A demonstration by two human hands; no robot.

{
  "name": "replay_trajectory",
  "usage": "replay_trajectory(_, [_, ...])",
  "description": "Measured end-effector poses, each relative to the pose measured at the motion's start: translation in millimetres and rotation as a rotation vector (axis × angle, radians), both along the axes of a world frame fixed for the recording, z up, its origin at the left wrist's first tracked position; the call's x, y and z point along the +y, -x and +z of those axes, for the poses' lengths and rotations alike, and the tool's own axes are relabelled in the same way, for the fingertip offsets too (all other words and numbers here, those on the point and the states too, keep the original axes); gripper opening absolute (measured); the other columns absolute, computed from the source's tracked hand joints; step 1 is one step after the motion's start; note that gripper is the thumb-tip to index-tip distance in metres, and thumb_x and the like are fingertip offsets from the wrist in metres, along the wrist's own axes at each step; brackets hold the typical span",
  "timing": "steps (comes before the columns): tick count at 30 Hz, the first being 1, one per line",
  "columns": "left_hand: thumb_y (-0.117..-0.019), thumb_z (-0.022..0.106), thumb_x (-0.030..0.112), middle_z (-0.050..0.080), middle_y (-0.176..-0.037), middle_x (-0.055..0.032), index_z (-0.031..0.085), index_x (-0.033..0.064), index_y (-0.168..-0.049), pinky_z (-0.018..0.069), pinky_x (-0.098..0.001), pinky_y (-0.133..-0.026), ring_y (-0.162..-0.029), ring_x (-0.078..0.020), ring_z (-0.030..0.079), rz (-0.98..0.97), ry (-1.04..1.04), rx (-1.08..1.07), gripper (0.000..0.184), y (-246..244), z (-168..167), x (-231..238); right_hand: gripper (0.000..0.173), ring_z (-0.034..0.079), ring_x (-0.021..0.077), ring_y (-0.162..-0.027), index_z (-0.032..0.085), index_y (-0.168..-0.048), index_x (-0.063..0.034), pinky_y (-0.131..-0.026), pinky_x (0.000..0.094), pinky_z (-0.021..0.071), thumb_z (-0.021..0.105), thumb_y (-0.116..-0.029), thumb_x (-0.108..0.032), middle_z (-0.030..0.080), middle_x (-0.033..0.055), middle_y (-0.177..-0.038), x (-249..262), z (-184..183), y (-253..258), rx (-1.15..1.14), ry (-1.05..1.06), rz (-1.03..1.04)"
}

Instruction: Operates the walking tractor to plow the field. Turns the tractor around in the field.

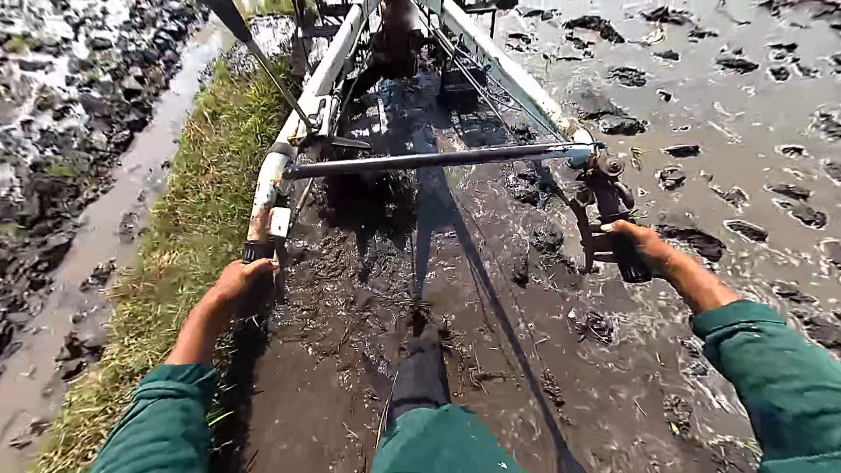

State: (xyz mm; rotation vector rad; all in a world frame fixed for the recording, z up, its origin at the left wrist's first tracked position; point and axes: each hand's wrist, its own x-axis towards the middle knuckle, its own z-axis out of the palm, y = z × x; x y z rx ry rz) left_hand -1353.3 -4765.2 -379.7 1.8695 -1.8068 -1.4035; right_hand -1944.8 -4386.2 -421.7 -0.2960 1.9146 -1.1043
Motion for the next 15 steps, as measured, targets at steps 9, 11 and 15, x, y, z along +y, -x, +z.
replay_trajectory(9, [-0.0916,0.060,0.014,0.065,-0.077,0.0007,0.062,0.0020,-0.107,0.0553,-0.0279,-0.063,-0.064,-0.0074,0.063,0.049,-0.011,0.081,0.019,114.5,10.1,-137.8,0.022,0.053,0.0072,-0.049,0.057,-0.096,-0.0060,-0.050,0.0264,0.0492,0.045,-0.1023,-0.023,0.052,-0.0037,-0.062,-156.5,8.6,104.6,0.231,-0.047,-0.070])
replay_trajectory(11, [-0.0916,0.058,0.016,0.066,-0.080,0.0003,0.062,0.0019,-0.111,0.0554,-0.0286,-0.064,-0.067,-0.0075,0.064,0.070,-0.027,0.066,0.024,104.9,8.3,-181.3,0.025,0.056,0.0094,-0.052,0.057,-0.104,-0.0045,-0.052,0.0290,0.0519,0.045,-0.1013,-0.026,0.056,-0.0015,-0.066,-187.7,9.8,92.2,0.164,-0.080,-0.026])
replay_trajectory(15, [-0.0994,0.048,0.016,0.069,-0.094,-0.0057,0.059,0.0002,-0.123,0.0588,-0.0355,-0.074,-0.079,-0.0147,0.068,0.040,-0.134,0.084,0.030,64.6,-0.8,-292.5,0.030,0.067,0.0118,-0.072,0.053,-0.120,-0.0021,-0.067,0.0322,0.0576,0.042,-0.1020,-0.023,0.067,0.0031,-0.084,-259.7,-3.3,43.5,-0.041,0.006,0.001])
